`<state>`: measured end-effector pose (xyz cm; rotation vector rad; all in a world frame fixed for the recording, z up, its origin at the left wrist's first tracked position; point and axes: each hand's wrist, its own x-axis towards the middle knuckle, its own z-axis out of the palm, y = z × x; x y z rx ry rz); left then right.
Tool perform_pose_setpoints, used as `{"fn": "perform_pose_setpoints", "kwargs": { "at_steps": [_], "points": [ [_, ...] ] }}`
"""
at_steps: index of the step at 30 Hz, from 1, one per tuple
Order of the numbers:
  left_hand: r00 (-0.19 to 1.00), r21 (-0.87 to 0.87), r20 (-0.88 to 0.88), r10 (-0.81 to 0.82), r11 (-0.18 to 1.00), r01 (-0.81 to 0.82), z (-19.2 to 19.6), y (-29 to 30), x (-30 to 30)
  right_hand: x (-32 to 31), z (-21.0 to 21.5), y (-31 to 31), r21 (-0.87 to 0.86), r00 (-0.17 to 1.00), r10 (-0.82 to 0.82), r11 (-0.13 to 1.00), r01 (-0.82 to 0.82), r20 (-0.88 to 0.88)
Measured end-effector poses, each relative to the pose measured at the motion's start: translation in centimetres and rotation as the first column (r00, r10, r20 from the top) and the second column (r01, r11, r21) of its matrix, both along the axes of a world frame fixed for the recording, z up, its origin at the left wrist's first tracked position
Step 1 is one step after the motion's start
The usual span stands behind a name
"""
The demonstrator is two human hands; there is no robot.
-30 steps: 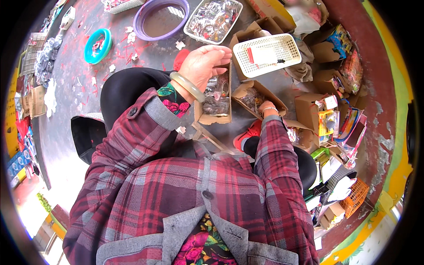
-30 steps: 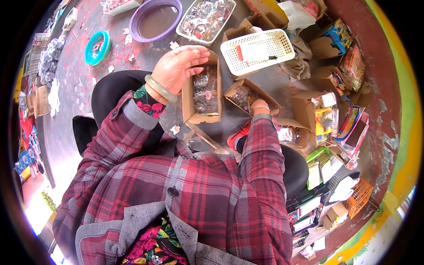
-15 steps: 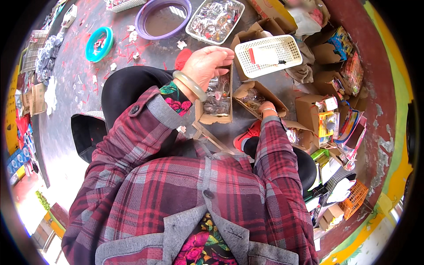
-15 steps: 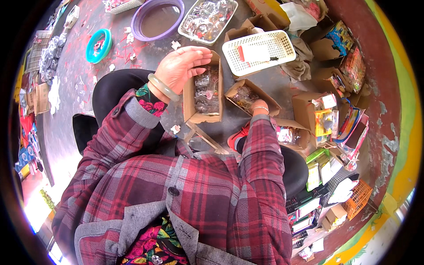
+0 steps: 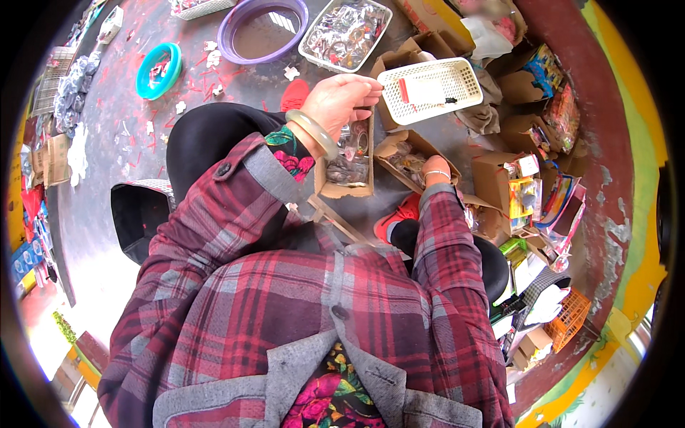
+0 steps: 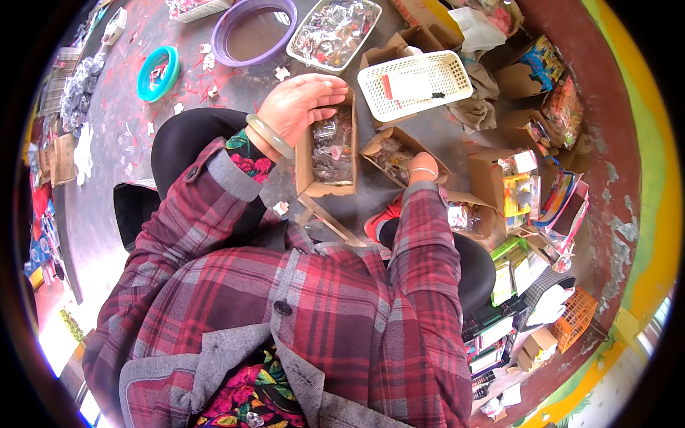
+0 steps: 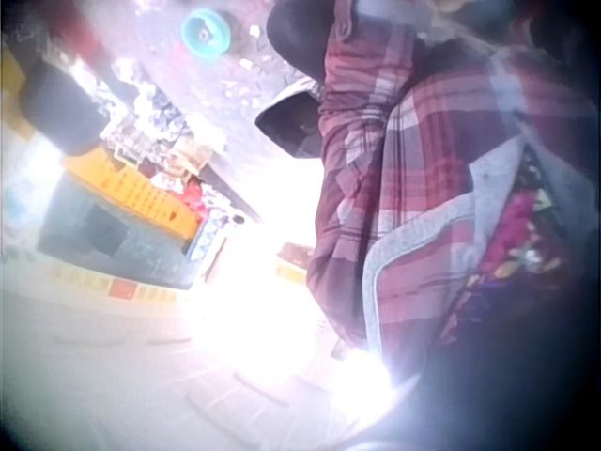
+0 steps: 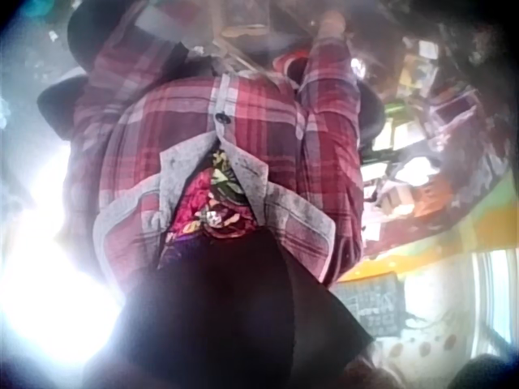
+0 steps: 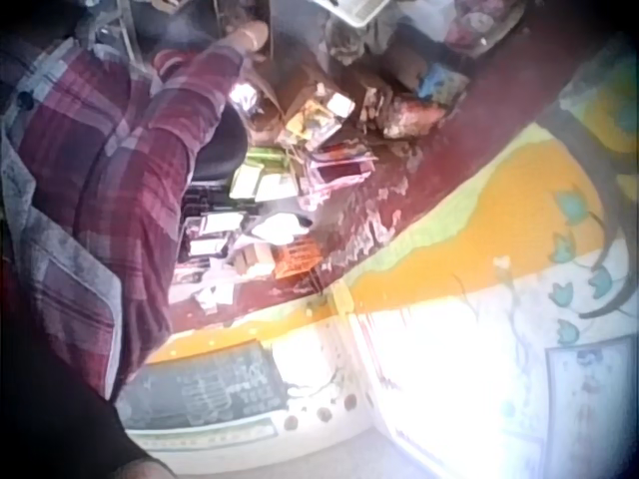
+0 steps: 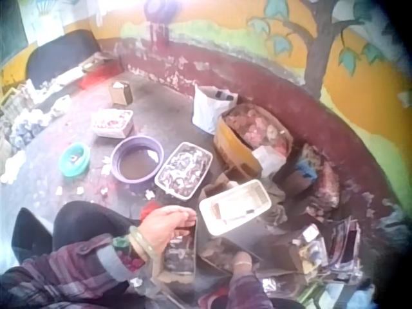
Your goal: The person sits on the floor and sorts small items from a cardboard box into a white plastic basket. They pick up various packaged goods, including hair accessories and small trinkets, and place them into the basket.
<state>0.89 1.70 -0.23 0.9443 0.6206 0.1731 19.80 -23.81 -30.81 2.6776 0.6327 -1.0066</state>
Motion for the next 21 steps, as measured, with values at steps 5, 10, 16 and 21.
{"fn": "perform_pose_setpoints", "kwargs": {
  "at_steps": [5, 10, 16, 21],
  "points": [
    [1.0, 0.01, 0.01, -0.015, 1.0, 0.015, -0.2, -0.1, -0.1, 1.0, 5.0, 0.9, -0.05, 0.999, 0.046, 0.998, -0.047, -0.006],
    [0.997, 0.036, -0.008, -0.08, 0.996, 0.08, -0.8, -0.6, 0.1, 3.5, 13.1, 1.8, 0.099, 0.969, 0.118, 0.99, -0.098, -0.218],
    [0.974, -0.061, -0.036, -0.222, 0.974, 0.22, -0.6, -1.6, -0.2, -0.8, 29.8, 4.7, 0.419, 0.59, -0.229, 0.514, 0.748, -0.774],
    [0.946, -0.276, 0.011, -0.323, 0.908, 0.314, 0.7, -3.2, -0.3, -4.5, 31.4, 6.0, 0.379, 0.402, -0.03, 0.279, 0.882, -0.915]
  ]
}}
